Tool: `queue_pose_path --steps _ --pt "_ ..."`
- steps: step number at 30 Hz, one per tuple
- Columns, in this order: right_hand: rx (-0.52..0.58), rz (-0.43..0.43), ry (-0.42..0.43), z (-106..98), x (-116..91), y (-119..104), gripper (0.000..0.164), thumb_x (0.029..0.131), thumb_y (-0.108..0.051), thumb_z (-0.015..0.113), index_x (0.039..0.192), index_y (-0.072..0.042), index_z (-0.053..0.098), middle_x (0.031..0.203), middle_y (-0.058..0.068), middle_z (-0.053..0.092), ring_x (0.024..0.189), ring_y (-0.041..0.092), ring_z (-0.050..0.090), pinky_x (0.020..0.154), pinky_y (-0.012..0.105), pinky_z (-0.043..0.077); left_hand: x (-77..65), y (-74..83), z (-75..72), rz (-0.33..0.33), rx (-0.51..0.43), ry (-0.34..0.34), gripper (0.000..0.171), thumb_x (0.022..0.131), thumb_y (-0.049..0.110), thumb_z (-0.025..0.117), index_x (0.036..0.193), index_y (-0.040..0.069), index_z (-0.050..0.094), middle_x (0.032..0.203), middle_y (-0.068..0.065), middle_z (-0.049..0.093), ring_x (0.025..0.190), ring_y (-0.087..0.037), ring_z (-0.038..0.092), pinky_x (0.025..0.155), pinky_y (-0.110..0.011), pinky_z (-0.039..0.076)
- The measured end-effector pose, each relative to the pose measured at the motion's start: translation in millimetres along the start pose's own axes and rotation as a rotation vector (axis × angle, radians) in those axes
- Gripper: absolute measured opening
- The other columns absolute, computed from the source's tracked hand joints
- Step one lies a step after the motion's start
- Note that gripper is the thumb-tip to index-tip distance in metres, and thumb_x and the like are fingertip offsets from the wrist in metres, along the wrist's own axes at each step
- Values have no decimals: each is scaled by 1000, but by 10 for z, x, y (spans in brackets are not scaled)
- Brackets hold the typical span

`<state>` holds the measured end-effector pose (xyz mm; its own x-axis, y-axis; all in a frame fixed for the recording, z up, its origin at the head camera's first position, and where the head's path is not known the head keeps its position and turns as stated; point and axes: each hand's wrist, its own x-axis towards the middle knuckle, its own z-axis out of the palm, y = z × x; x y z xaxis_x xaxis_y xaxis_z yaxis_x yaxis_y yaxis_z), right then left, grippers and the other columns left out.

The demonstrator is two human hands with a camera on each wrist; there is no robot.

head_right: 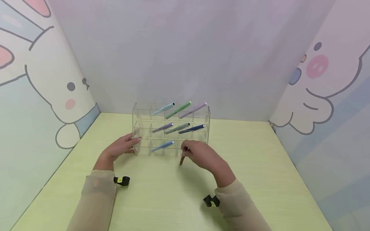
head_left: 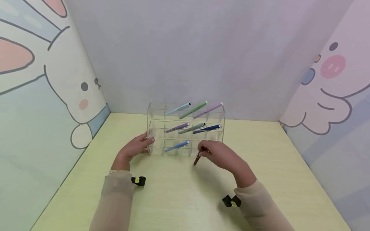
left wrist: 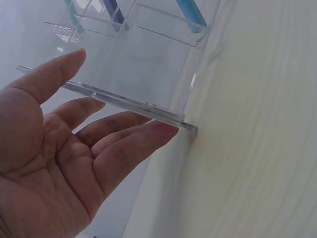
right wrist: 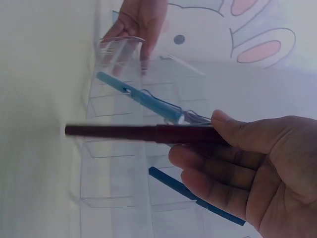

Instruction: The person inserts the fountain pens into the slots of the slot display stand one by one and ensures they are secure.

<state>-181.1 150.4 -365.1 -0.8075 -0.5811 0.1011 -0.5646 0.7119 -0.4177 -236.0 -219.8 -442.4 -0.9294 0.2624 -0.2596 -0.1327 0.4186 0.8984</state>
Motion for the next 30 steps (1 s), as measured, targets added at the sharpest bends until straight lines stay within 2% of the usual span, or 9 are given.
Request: queue_pose_path --steps 4,13,25,30 --pt "22 -15 26 -84 -61 -7 11 97 -18 63 106 -23 66 95 -13 65 81 3 58 74 26 52 -9 14 -3 -2 4 -1 78 97 56 50 159 28 12 161 -16 25 129 -39 52 114 -65 22" --pt "5 -25 -10 -67 -93 30 15 99 -14 55 105 -20 67 90 -9 62 77 6 53 73 26 49 26 -22 -10 1 -7 -12 75 99 52 50 159 29 12 161 -15 25 130 -39 51 115 -63 24" --pt "10 -22 -9 -39 -101 59 20 99 -14 57 112 -18 71 101 -7 68 82 4 56 78 29 52 13 7 -1 5 -10 -13 79 97 57 52 159 28 13 161 -15 24 132 -39 50 115 -62 24" --pt "-6 -21 -1 -24 -89 90 22 97 -10 59 115 -15 70 106 -6 69 88 5 58 80 31 53 27 -18 -12 19 -17 -16 78 97 55 52 159 28 13 161 -16 24 132 -39 49 113 -60 30"
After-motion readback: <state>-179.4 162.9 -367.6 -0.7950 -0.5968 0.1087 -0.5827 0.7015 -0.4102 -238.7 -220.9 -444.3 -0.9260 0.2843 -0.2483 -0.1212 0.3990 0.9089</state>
